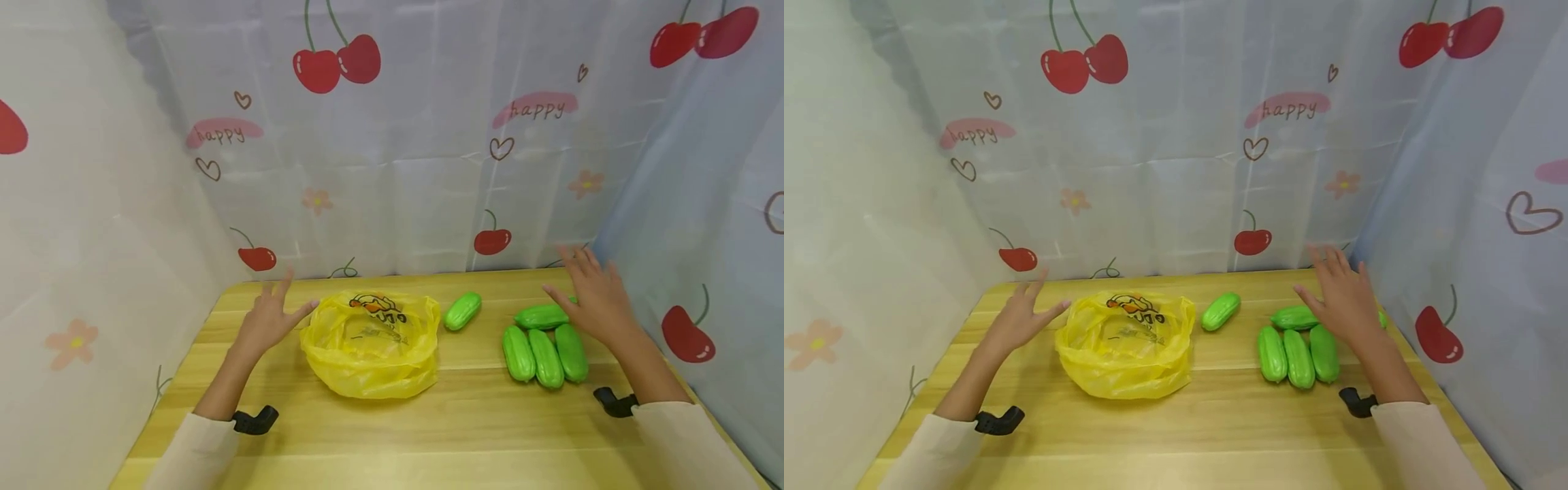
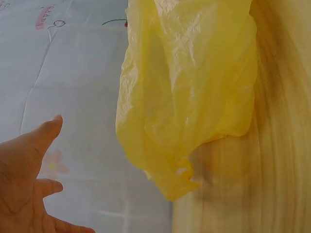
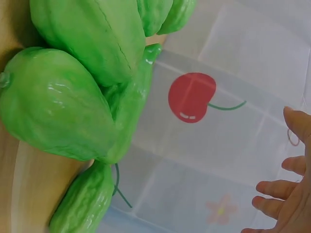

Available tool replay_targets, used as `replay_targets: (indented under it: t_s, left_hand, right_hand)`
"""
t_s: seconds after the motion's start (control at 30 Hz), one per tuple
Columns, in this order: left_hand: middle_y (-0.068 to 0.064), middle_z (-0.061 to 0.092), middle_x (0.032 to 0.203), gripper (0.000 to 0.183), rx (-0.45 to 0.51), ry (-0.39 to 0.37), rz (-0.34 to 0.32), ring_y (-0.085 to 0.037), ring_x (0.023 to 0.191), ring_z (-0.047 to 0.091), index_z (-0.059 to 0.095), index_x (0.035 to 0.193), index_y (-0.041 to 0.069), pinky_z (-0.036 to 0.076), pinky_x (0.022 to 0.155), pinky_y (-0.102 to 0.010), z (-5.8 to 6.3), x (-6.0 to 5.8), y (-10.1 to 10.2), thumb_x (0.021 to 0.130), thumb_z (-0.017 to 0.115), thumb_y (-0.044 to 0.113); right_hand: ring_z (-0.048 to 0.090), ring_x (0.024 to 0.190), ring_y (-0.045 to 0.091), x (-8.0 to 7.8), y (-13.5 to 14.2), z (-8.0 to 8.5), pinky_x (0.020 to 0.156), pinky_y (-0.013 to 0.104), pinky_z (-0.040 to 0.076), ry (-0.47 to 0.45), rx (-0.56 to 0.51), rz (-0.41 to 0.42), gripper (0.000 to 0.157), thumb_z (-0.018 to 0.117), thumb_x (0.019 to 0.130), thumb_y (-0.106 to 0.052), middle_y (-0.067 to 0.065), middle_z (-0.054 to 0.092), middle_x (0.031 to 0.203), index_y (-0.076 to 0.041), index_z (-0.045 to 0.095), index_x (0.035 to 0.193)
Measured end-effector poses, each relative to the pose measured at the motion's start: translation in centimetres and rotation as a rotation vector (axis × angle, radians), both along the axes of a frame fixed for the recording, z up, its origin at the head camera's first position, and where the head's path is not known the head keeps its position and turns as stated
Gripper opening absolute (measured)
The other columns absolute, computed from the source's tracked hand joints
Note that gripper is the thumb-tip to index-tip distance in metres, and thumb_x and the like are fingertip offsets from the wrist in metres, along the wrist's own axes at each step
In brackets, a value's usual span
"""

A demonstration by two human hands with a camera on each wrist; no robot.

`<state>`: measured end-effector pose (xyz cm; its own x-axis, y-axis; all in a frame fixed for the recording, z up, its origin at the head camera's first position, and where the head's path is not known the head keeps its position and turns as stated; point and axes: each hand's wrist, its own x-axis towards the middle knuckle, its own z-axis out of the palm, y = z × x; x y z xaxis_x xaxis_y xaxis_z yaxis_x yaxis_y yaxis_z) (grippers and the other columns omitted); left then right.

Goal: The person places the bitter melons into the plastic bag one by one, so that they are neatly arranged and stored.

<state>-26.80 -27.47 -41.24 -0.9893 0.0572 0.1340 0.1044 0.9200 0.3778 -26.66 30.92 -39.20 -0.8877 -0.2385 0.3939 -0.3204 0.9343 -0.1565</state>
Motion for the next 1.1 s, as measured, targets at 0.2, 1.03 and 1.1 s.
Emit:
replay_targets:
  t_s: [0.2,1.03,1.1]
  left_hand:
    - [-0.034,0.028,0.156,0.097,0.154,-0.050,-0.052,-0.057,0.131,0.043,0.017,0.164,0.014,0.039,0.097,-0.073,-1.5,1.1,0.1,0.094,0.053,0.070]
    - [-0.032,0.035,0.153,0.076,0.578,-0.181,-0.102,-0.050,0.122,0.054,0.028,0.160,0.022,0.050,0.088,-0.060,-7.6,1.4,0.5,0.099,0.063,0.048]
    - [-0.031,0.032,0.155,0.073,0.618,-0.204,-0.122,-0.050,0.128,0.049,0.028,0.160,0.025,0.049,0.090,-0.062,-7.8,1.3,0.4,0.100,0.063,0.046]
  right_hand:
    - [0.040,0.131,0.057,1.6,0.8,-0.3,0.106,0.074,0.026,0.015,-0.098,0.033,0.076,0.060,0.102,-0.041,0.035,0.039,0.151,-0.005,0.028,0.160]
    - [0.069,0.089,0.048,5.2,2.9,-2.9,0.066,0.057,0.053,-0.068,-0.193,-0.038,0.055,0.066,0.099,-0.037,0.034,0.065,0.117,0.008,0.063,0.131]
    - [0.070,0.089,0.047,5.4,3.1,-3.2,0.063,0.054,0.053,-0.087,-0.206,-0.049,0.057,0.066,0.099,-0.039,0.034,0.065,0.118,0.008,0.063,0.130]
